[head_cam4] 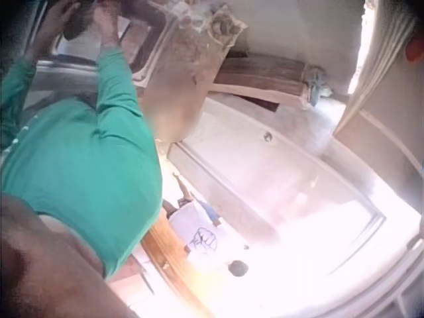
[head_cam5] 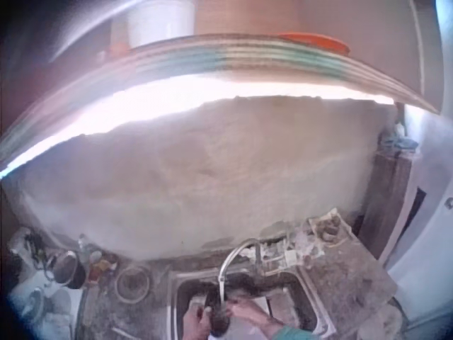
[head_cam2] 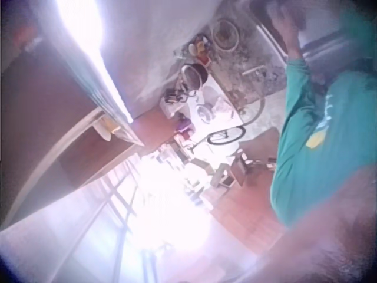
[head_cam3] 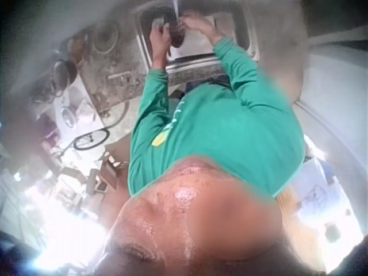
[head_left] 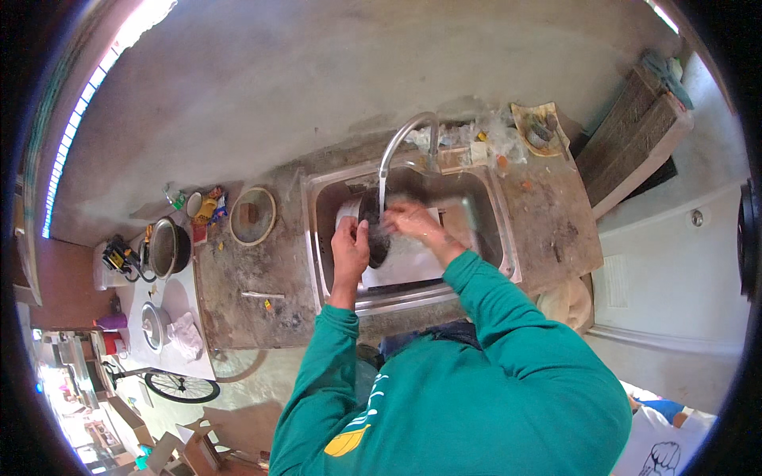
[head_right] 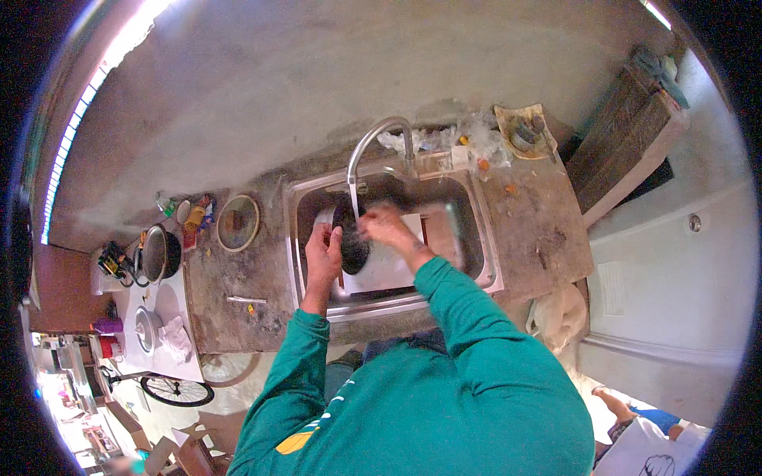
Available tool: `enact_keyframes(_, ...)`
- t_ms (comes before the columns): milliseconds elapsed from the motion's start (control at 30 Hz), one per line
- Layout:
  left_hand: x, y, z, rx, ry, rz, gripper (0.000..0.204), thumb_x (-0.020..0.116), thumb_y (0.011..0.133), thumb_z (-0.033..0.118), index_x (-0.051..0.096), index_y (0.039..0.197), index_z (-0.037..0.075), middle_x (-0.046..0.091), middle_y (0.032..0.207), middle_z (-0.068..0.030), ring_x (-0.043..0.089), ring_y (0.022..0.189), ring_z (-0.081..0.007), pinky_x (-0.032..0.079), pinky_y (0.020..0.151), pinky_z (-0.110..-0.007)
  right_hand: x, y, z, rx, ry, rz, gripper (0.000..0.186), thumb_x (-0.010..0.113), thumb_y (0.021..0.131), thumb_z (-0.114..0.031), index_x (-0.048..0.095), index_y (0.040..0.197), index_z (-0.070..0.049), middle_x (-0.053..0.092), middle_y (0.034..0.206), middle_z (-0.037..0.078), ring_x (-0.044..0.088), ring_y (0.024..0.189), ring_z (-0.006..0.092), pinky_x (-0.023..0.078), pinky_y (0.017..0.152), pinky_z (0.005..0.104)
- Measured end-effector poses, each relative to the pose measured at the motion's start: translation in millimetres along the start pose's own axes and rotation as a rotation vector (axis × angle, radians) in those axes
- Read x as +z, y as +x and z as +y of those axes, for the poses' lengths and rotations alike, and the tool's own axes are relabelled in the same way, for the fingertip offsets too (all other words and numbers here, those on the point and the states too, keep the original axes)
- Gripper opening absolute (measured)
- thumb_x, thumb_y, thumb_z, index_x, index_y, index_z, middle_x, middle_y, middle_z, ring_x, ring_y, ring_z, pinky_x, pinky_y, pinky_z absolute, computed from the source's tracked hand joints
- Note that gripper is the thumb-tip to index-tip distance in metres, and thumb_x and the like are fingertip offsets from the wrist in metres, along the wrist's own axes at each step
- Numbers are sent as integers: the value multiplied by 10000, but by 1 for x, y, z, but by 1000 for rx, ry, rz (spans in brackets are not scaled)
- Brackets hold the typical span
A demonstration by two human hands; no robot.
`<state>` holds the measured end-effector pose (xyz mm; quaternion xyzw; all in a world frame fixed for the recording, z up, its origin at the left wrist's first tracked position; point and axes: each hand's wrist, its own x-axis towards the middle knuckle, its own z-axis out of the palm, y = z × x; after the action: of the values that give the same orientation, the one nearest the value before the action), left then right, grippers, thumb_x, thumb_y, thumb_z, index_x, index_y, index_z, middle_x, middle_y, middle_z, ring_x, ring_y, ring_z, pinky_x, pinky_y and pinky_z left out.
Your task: The person washes a small pot in a sink, places a lid on it, and then walks to a wall station to plug in several power adapters and manage cords.
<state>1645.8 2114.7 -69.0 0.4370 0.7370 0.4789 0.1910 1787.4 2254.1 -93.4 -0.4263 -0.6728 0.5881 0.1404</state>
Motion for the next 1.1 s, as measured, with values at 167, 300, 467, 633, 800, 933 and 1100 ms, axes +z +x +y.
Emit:
enact_keyframes(167, -7, -6, 39, 324, 317, 77, 111, 647, 950, 125, 559, 928, 60, 591, 851, -158, 606, 763, -407, 493, 643, -474, -65, -18, 21, -169, -400, 456, 197, 634, 838, -204, 721, 933, -55, 716, 927, 223, 696, 886, 417, 563, 773, 489)
enact_keyframes(300, -17, 0, 43, 399, 427, 131, 104, 658, 940, 116, 573, 935, 57, 592, 850, -162, 610, 759, -395, 500, 666, -466, -81, -26, 23, -124, -635, 529, 179, 606, 847, -167, 720, 940, -65, 704, 881, 238, 685, 842, 437, 555, 743, 504)
enact_keyframes(467, -3, 11, 52, 91, -23, 260, 188, 638, 1000, 167, 577, 924, 7, 554, 763, -77, 548, 675, -206, 460, 631, -361, -63, -14, 38, -201, -94, 355, 139, 583, 890, -96, 705, 931, -45, 720, 812, 140, 702, 751, 293, 571, 664, 437)
enact_keyframes(633, -7, -21, -30, -294, -472, 392, 212, 608, 1016, 222, 596, 907, 41, 529, 783, -17, 467, 739, -132, 413, 691, -306, 38, 4, 3, -240, -109, -61, 237, 623, 965, -226, 715, 1018, -14, 738, 938, 167, 706, 813, 291, 582, 715, 416)
enact_keyframes(800, 53, -14, -21, -326, -686, 350, 219, 594, 939, 251, 622, 878, 43, 593, 856, -41, 545, 845, -182, 448, 787, -364, 31, 72, 61, 439, 754, 347, 312, 584, 964, -374, 727, 993, -98, 686, 801, 101, 644, 607, 244, 509, 510, 410)
enact_keyframes(933, 62, -5, -15, -631, -1174, 220, 193, 572, 950, 274, 652, 979, 100, 608, 924, -31, 548, 885, -159, 446, 783, -327, 54, 83, 99, 236, 155, 43, 475, 509, 944, -328, 664, 1237, 11, 725, 1081, 173, 697, 891, 342, 557, 852, 446)
enact_keyframes(1100, 34, -31, -40, -595, -1059, 216, 178, 571, 954, 262, 662, 957, 109, 597, 899, -12, 558, 877, -124, 426, 764, -279, 56, 46, 50, -167, -616, 128, 320, 606, 886, -249, 740, 1057, -13, 699, 1078, 284, 683, 1053, 424, 534, 899, 478)
